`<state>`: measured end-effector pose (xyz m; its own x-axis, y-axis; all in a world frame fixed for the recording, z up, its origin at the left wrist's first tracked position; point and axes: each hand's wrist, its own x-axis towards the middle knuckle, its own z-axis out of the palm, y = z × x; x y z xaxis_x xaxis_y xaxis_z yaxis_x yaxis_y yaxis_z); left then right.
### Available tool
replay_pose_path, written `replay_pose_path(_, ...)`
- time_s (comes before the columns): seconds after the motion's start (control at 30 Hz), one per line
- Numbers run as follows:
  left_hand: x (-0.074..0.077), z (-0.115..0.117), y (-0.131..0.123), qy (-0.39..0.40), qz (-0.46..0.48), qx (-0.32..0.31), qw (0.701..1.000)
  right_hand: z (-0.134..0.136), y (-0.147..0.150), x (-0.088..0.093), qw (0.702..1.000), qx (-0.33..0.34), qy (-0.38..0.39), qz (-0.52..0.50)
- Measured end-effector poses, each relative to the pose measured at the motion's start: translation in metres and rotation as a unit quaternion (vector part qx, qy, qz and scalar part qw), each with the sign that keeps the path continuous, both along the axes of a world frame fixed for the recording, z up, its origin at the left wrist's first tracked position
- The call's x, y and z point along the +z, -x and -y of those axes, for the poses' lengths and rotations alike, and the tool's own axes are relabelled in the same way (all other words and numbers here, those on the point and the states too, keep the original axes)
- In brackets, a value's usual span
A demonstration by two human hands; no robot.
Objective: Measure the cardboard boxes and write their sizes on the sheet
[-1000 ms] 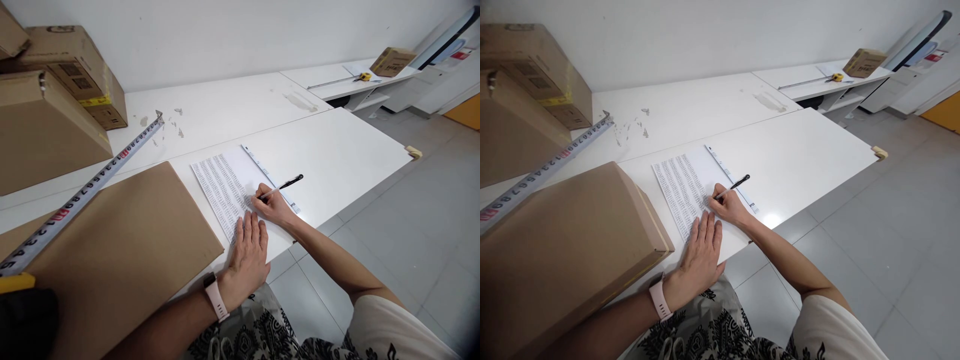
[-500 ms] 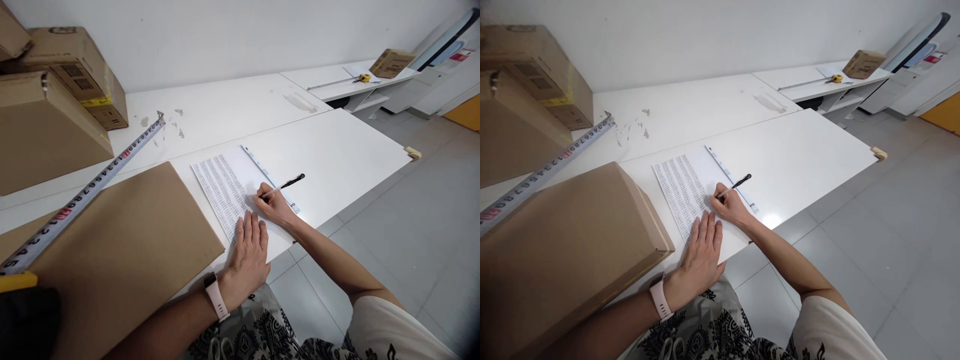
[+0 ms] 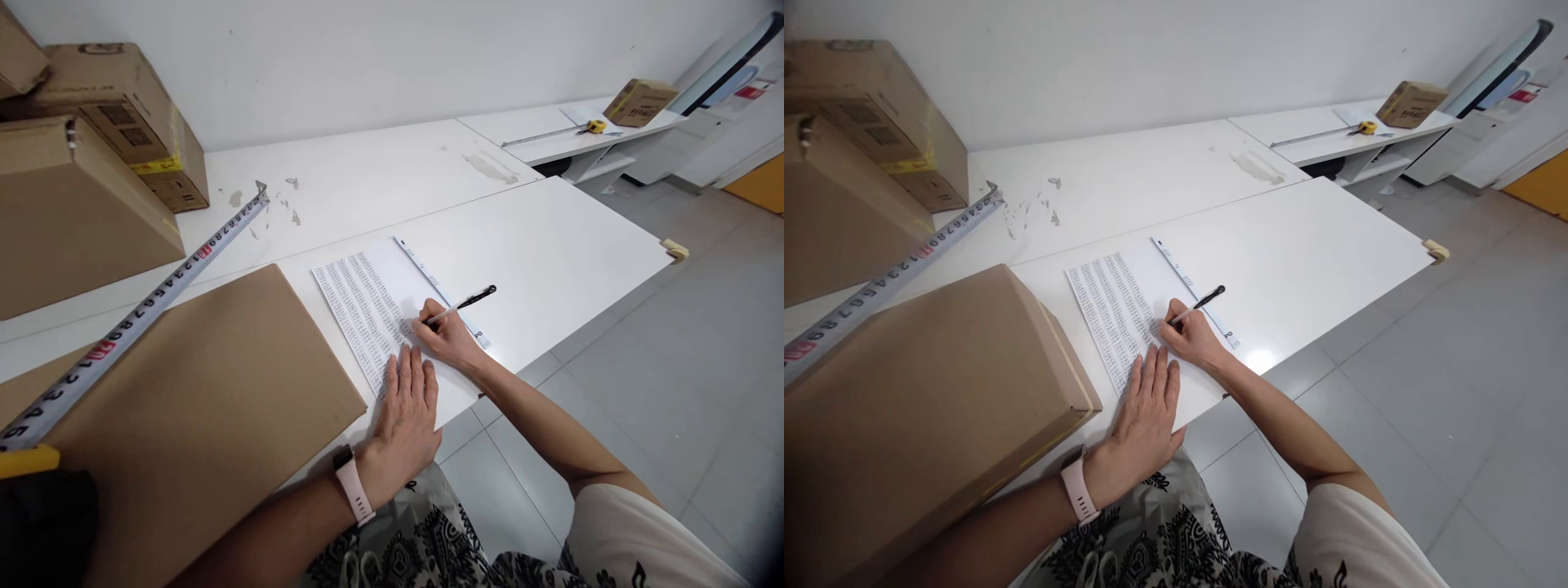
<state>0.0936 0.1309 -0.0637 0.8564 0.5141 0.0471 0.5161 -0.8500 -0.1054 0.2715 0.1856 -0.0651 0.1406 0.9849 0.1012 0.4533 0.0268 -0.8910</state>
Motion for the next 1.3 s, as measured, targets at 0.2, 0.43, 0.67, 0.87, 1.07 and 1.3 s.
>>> replay_pose_path(0.2,0.0019,-0.0009,0.0005,-0.005,-0.006,0.002,1.000,-0.0008,-0.0009,-0.0014,1.000,0.004,-0.001,0.002)
replay_pose_path(0.43,0.0051,-0.0010,0.0015,-0.011,-0.018,-0.007,1.000,-0.0004,-0.0015,-0.0026,1.000,0.006,-0.002,-0.009)
replay_pose_path(0.67,0.0007,-0.0002,0.0011,-0.013,0.004,-0.003,1.000,-0.0017,-0.0013,-0.0017,1.000,-0.005,-0.005,-0.006)
replay_pose_path(0.87,0.0004,-0.0011,0.0012,-0.011,0.000,-0.002,1.000,-0.0014,-0.0020,-0.0038,1.000,-0.003,-0.004,-0.002)
replay_pose_path(1.07,-0.0006,-0.0005,0.0012,0.002,0.030,-0.002,1.000,-0.0019,-0.0022,-0.0033,1.000,-0.014,-0.006,0.010)
replay_pose_path(1.3,-0.0010,-0.0003,0.0012,-0.019,0.001,-0.003,1.000,-0.0017,-0.0033,-0.0033,1.000,-0.017,-0.007,0.020)
